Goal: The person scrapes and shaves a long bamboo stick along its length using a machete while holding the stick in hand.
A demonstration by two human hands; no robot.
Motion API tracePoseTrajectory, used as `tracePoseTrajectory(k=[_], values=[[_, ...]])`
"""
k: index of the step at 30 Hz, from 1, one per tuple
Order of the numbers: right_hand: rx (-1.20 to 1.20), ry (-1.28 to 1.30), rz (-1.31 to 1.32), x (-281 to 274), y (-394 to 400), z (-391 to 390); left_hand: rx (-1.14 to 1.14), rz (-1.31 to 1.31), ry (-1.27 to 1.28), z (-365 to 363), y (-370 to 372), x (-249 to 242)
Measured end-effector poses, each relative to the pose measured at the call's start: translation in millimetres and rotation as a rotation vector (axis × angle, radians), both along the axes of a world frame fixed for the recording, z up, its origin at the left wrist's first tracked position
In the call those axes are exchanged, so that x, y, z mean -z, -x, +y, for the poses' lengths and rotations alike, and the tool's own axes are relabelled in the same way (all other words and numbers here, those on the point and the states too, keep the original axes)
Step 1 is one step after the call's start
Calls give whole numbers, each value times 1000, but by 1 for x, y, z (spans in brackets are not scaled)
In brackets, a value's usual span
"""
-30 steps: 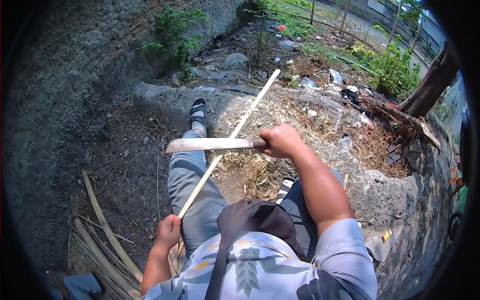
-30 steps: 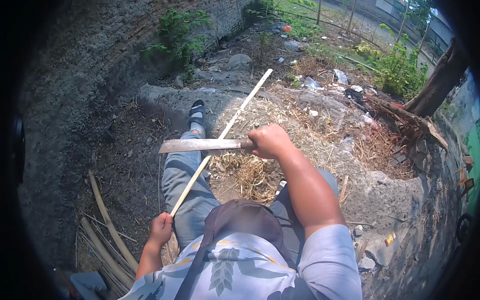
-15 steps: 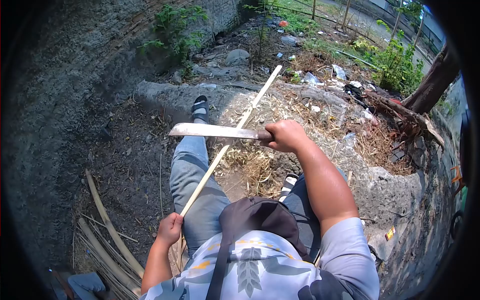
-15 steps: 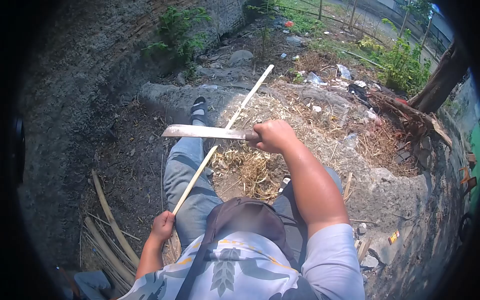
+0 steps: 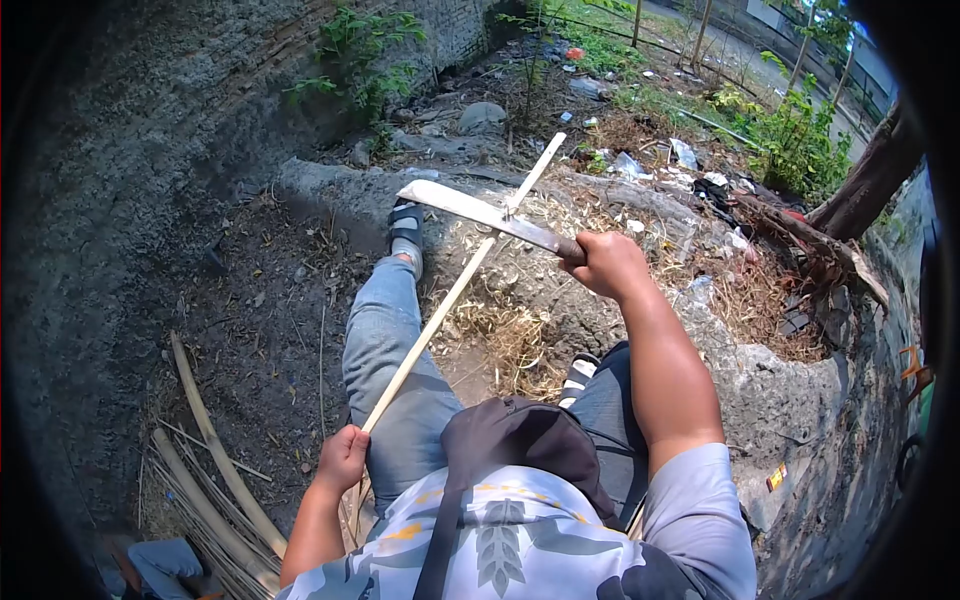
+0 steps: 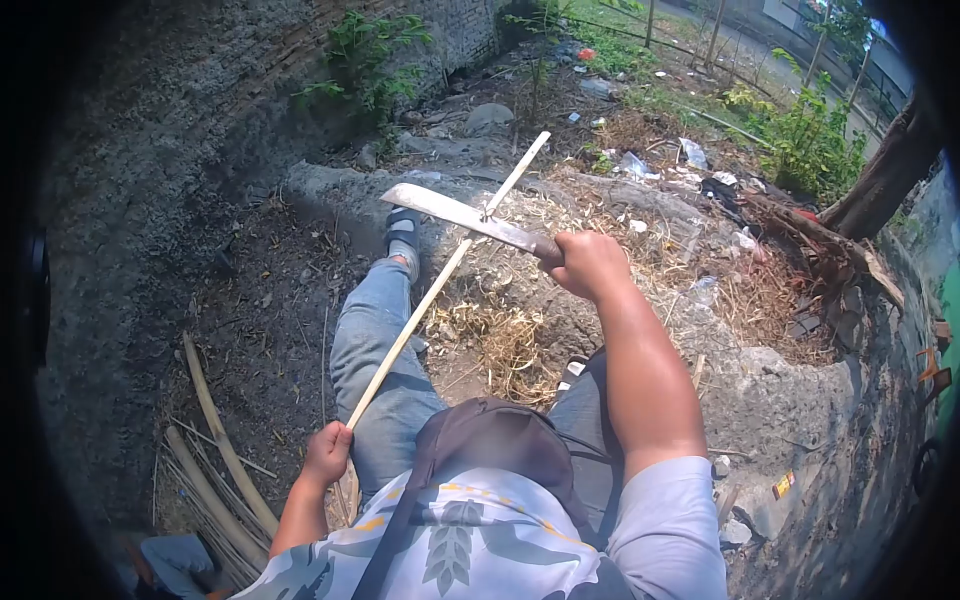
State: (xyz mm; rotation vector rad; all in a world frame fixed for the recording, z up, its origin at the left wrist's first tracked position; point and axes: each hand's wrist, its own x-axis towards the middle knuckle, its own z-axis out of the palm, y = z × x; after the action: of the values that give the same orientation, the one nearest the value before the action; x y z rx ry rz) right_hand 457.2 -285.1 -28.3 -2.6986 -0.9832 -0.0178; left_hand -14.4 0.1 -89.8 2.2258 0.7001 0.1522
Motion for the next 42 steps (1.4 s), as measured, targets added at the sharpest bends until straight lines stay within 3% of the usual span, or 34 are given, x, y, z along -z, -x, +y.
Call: tracePoseTrajectory(k=[7,10,12,14,17,21,25,31,35,36,38,42], values=[[-462,23,-94,12,28,29,2,8,25,2,1,3],[-507,1,-116,11,23,25,4,-8,-27,-1,0,0],[-317,76,-38,16,1,11,1,-29,-49,-2,4,5],[75,-87,22,27,-22,0,-24,9,23,-1,3,6],[408,-176,105,30,-36,-8,-25,5,6,-1,-1,3],[359,-233,255,23,-32,-16,-29,55,6,-2,-2,-2],[104,-177,245,12,-15,-6,-28,47,-15,-5,-6,-4],[-355,45,-110,15,18,29,-22,13,10,5,4,15],[-177,34,-33,33,3,26,-47,-7,-35,-2,6,15],[5,-40,195,30,-3,21,-57,5,-16,-7,11,16],[255,-146,244,35,-24,13,-77,-6,-1,-4,5,15],[282,-228,285,46,-39,-3,-29,50,-42,-6,-3,-6]])
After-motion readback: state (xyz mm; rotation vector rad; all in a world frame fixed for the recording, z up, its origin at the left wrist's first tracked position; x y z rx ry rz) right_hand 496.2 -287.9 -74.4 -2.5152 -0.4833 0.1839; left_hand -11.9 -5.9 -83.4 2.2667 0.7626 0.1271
